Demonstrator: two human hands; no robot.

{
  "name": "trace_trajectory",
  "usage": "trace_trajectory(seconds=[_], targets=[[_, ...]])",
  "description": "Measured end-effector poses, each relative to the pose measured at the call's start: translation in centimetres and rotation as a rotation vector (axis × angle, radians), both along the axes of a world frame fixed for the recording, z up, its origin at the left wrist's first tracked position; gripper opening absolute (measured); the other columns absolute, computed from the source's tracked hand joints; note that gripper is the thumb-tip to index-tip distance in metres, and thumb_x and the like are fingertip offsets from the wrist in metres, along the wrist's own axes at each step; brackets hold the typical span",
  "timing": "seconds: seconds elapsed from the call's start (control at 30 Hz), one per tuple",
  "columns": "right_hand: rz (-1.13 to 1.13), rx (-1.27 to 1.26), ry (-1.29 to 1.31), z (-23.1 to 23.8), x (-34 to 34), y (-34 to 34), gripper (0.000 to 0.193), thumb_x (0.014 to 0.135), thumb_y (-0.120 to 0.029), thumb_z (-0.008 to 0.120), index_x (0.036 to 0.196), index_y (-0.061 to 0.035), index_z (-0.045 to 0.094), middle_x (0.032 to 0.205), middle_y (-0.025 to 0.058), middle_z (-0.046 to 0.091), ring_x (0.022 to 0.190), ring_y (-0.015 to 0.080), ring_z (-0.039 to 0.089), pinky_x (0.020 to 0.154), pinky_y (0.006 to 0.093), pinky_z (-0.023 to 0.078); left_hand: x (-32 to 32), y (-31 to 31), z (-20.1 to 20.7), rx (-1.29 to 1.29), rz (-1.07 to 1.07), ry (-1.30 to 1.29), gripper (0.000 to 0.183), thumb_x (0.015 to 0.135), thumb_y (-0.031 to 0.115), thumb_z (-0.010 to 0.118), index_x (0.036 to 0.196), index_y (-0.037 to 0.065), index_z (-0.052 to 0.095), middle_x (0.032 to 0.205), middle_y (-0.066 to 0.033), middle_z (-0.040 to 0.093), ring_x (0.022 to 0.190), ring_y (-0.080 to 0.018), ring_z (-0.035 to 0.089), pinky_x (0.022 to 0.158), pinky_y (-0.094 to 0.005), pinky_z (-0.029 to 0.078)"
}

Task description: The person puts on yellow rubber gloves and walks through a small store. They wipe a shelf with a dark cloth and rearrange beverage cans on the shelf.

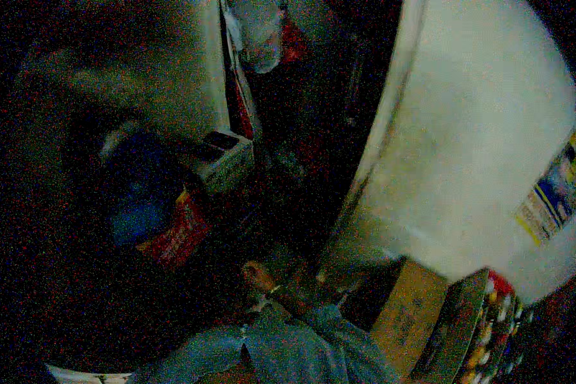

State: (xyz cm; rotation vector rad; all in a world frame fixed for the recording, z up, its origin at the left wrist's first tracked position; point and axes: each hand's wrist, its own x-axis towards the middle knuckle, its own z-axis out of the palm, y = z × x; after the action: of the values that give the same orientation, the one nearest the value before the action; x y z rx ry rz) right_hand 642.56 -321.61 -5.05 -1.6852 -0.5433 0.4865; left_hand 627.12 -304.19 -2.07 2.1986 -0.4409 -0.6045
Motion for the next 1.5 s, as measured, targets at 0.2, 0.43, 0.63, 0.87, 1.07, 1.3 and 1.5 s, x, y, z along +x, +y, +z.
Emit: trace_trajectory(seconds=[0.2,0.43,0.63,0.87,1.07,1.3,1.5], targets=[[-0.113,-0.065,-0.155,1.4,-2.1,2.0,0.028,0.1,-0.025,0.058,0.119,-0.0041,0.063,0.095,0.0079,0.067,0.085,0.0179,0.065,0.074,0.0366,0.055,2.2,3.0,0.0,-0.006,-0.022,-0.013,0.055,0.093,0.041,0.066,0.132,0.002,0.057,0.128,-0.0201,0.063,0.117,-0.0346,0.062,0.098,-0.0431,0.05],[-0.328,0.092,-0.334,6.9,-0.8,6.8,0.022,0.101,-0.024,0.056,0.108,-0.005,0.065,0.086,0.0044,0.063,0.08,0.018,0.062,0.073,0.0357,0.053,5.9,9.1,1.8,0.001,-0.126,0.005,0.055,0.093,0.041,0.066,0.131,0.002,0.057,0.128,-0.0202,0.063,0.116,-0.035,0.062,0.097,-0.0435,0.05],[-0.502,0.069,-0.301,11.1,8.8,15.1,0.023,0.1,-0.023,0.056,0.109,-0.0043,0.064,0.089,0.0057,0.063,0.081,0.0189,0.062,0.074,0.0363,0.053,15.6,17.3,2.8,0.074,-0.287,0.017,0.055,0.093,0.041,0.066,0.131,0.002,0.058,0.127,-0.0203,0.063,0.116,-0.0354,0.062,0.097,-0.0439,0.05],[-0.659,0.039,-0.248,13.3,4.4,19.1,0.024,0.1,-0.023,0.055,0.111,-0.0036,0.063,0.091,0.0072,0.063,0.083,0.0199,0.063,0.075,0.037,0.054,15.4,25.1,3.3,0.142,-0.396,0.069,0.055,0.093,0.042,0.066,0.13,0.003,0.058,0.126,-0.0204,0.064,0.115,-0.0358,0.062,0.097,-0.0444,0.05],[-0.7,0.039,-0.266,12.2,4.4,14.8,0.025,0.1,-0.023,0.054,0.113,-0.003,0.062,0.094,0.0085,0.063,0.084,0.0208,0.063,0.076,0.0376,0.054,17.0,21.0,1.5,0.166,-0.44,0.059,0.055,0.092,0.042,0.066,0.13,0.003,0.059,0.125,-0.0205,0.064,0.114,-0.0362,0.063,0.096,-0.0448,0.051],[-0.752,0.025,-0.256,11.5,2.4,14.9,0.026,0.099,-0.022,0.053,0.114,-0.0022,0.062,0.096,0.01,0.064,0.086,0.0219,0.064,0.076,0.0382,0.054,16.8,21.2,0.3,0.171,-0.51,0.054,0.055,0.092,0.043,0.066,0.129,0.003,0.059,0.124,-0.0206,0.065,0.114,-0.0366,0.063,0.096,-0.0452,0.051],[-0.789,0.022,-0.264,13.3,2.4,15.0,0.027,0.099,-0.022,0.053,0.116,-0.0016,0.061,0.099,0.0114,0.064,0.087,0.0228,0.064,0.077,0.0388,0.054,18.2,21.6,1.0,0.175,-0.537,0.062,0.055,0.092,0.043,0.066,0.129,0.004,0.059,0.123,-0.0207,0.065,0.113,-0.037,0.063,0.095,-0.0456,0.051]])
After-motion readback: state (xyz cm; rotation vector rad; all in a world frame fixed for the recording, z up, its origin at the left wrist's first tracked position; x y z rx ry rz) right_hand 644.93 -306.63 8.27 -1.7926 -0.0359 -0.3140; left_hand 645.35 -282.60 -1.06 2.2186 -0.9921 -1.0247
